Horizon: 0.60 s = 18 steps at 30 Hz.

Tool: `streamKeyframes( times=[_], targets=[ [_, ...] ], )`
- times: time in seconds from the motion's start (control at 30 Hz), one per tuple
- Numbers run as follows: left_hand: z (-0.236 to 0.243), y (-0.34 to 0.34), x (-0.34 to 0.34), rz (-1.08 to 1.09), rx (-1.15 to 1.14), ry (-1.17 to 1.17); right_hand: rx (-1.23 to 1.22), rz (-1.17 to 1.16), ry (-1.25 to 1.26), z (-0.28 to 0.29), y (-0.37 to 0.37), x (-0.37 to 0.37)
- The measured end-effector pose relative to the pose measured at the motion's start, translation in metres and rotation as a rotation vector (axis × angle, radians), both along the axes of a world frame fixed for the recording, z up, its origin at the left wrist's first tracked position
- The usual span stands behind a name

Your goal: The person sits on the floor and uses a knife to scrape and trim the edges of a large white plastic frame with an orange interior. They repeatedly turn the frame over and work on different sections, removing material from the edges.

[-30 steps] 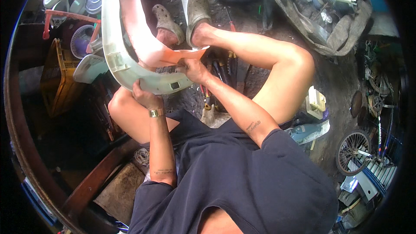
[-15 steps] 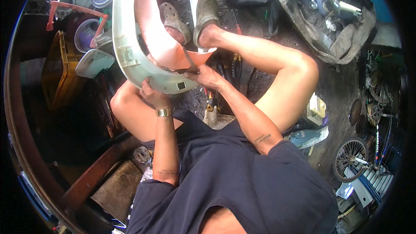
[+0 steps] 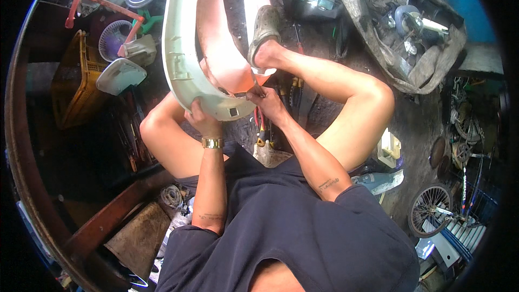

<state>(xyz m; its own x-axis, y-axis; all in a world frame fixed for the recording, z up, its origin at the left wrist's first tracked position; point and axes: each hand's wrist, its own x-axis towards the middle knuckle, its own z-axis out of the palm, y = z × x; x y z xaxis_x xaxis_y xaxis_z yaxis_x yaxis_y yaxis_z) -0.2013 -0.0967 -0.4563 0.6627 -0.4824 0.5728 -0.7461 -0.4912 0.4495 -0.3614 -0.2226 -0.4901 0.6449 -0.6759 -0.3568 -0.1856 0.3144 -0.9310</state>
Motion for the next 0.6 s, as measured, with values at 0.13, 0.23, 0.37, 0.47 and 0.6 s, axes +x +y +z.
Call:
streamKeyframes(
  times=[0.13, 0.23, 0.37, 0.47, 0.6],
  targets=[
    [-0.015, 0.007, -0.001, -0.008, 0.055, 0.055, 0.400, 0.077, -0.166, 0.023, 0.001, -0.012],
    [-0.022, 0.008, 0.002, -0.008, 0.054, 0.067, 0.478, 0.019, -0.265, 0.028, 0.007, -0.017],
    [-0.016, 0.005, -0.003, -0.004, 0.036, 0.108, 0.614, -0.019, -0.382, 0.017, 0.017, -0.025],
    [-0.014, 0.002, 0.000, -0.004, 0.007, 0.019, 0.590, 0.058, -0.344, 0.017, 0.014, -0.030],
    [-0.013, 0.001, -0.004, 0.002, -0.005, -0.053, 0.268, 0.200, 0.029, 0.038, -0.001, -0.023]
  ],
)
